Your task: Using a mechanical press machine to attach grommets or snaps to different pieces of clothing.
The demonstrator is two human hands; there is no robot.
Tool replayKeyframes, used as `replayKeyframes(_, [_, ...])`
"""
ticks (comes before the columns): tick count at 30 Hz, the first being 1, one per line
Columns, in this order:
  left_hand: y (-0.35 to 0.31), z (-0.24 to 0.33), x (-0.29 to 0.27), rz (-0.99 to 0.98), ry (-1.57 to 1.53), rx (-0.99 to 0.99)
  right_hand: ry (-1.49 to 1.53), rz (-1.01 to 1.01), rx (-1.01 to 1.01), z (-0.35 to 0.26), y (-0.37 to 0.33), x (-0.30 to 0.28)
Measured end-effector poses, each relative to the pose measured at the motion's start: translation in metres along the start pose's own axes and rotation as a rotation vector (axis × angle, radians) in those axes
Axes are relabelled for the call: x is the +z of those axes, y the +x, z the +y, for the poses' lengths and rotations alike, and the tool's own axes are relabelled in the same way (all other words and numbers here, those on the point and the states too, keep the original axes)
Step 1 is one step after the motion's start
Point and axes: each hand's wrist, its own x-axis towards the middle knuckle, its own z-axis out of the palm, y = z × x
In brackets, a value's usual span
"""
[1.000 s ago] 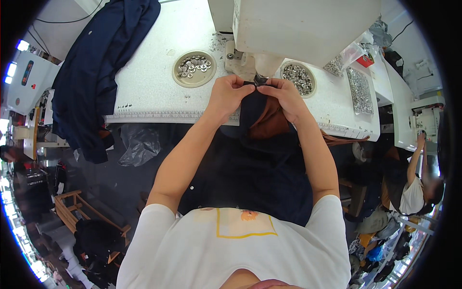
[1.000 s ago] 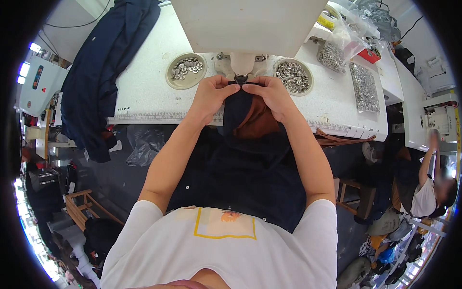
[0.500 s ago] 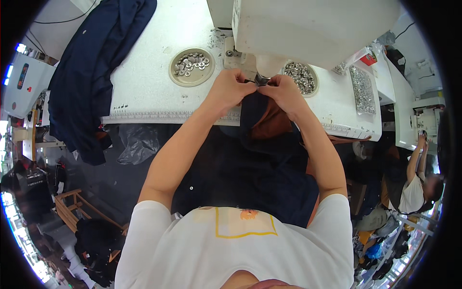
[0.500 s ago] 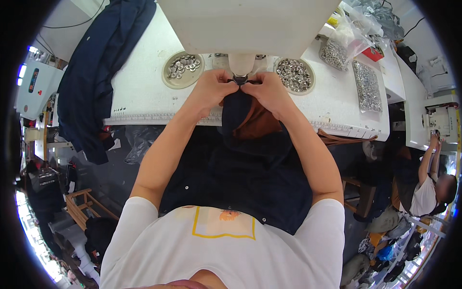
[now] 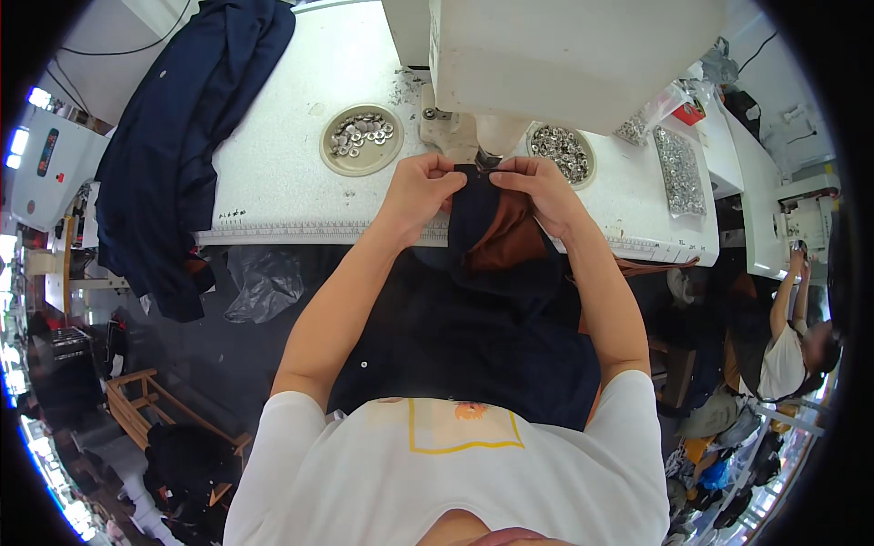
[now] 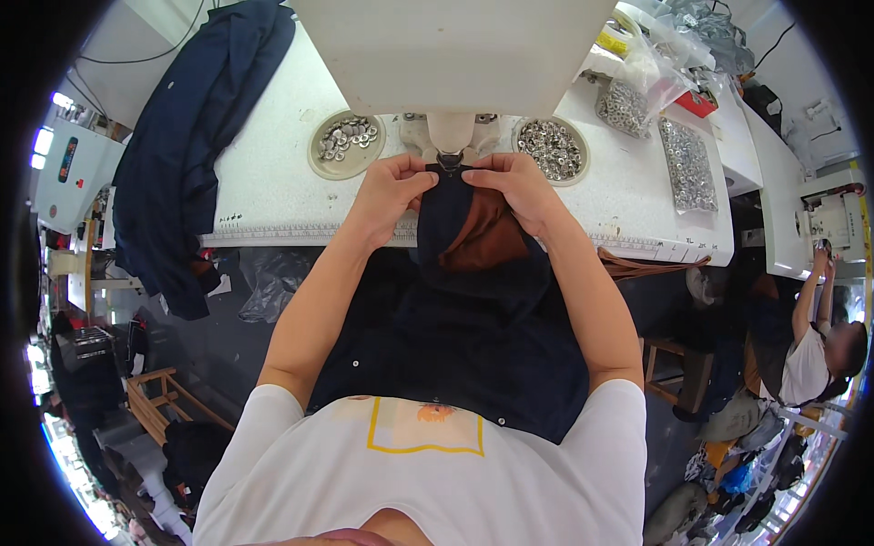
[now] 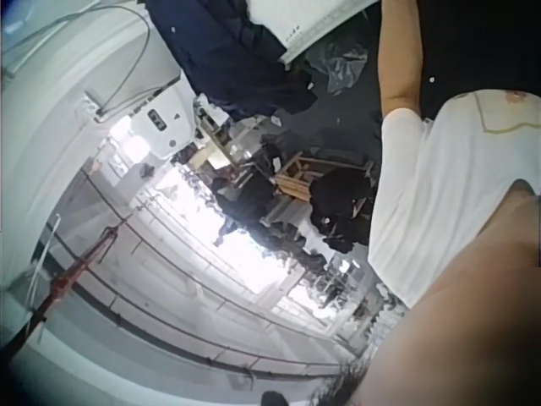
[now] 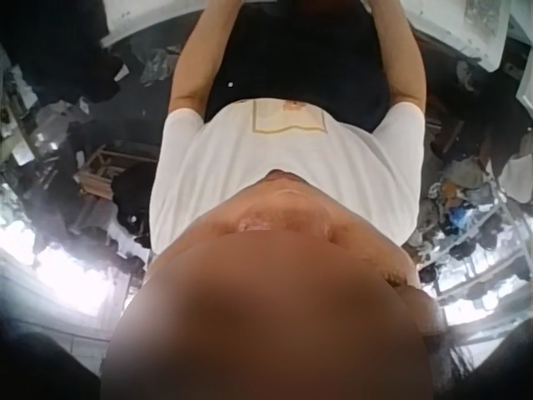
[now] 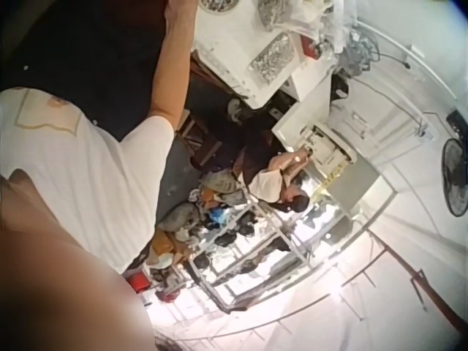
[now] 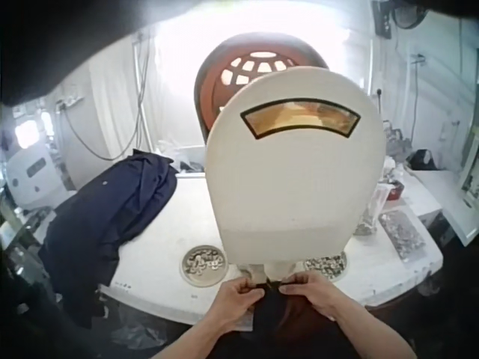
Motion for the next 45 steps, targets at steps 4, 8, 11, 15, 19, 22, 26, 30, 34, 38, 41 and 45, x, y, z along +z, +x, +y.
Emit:
replayKeyframes(4, [-0.001, -0.001, 0.000, 0.002, 0.016, 0.019, -0.043, 0.027, -0.018, 0.001, -0.002, 0.001])
replayKeyframes(8, [-0.004, -0.006, 0.002, 0.009, 0.023, 0.022, -0.025, 0.021, -0.021, 0.005, -0.006, 0.000])
replayKeyframes(11, [-0.004, -0.007, 0.005, 0.038, 0.022, 0.040, 0.018, 0.036, -0.032, 0.011, -0.006, 0.000])
replayKeyframes(15, [-0.019, -0.006, 0.007, 0.009, -0.047, 0.091, -0.251, 0.078, -0.291, 0.011, -0.039, 0.023])
replayKeyframes(19, [-0.086, 0.020, 0.000, -0.286, 0.090, 0.161, -0.904, 0.137, -0.309, 0.004, -0.123, 0.027])
replayKeyframes(22, [-0.125, 0.017, -0.044, -0.201, 0.109, 0.399, -0.583, 0.494, -0.287, 0.010, -0.224, -0.038])
replayKeyframes(26, [-0.195, -0.071, -0.176, 0.589, 0.883, 0.204, -0.898, 0.593, 0.062, 0.049, -0.298, -0.142])
replayKeyframes(30, [-0.307, -0.183, -0.214, 0.685, 0.999, -0.546, -1.420, 0.747, 0.147, 0.115, -0.303, -0.109])
replayKeyframes(34, [-0.331, -0.198, -0.197, 0.578, -0.181, -0.363, -0.864, 0.089, -0.218, 0.128, -0.232, 0.056])
replayKeyframes(38, [-0.285, -0.094, -0.133, 0.478, -0.279, 0.049, -0.777, -0.221, -0.398, 0.135, -0.178, 0.197])
replayKeyframes(41, [-0.271, -0.011, -0.072, 0.117, 0.084, 0.282, -0.557, -0.097, -0.674, 0.140, -0.142, 0.209])
replayKeyframes(45, [-0.246, 0.005, -0.130, 0.223, 0.177, 0.709, -0.694, 0.304, -0.520, 0.053, -0.163, 0.167])
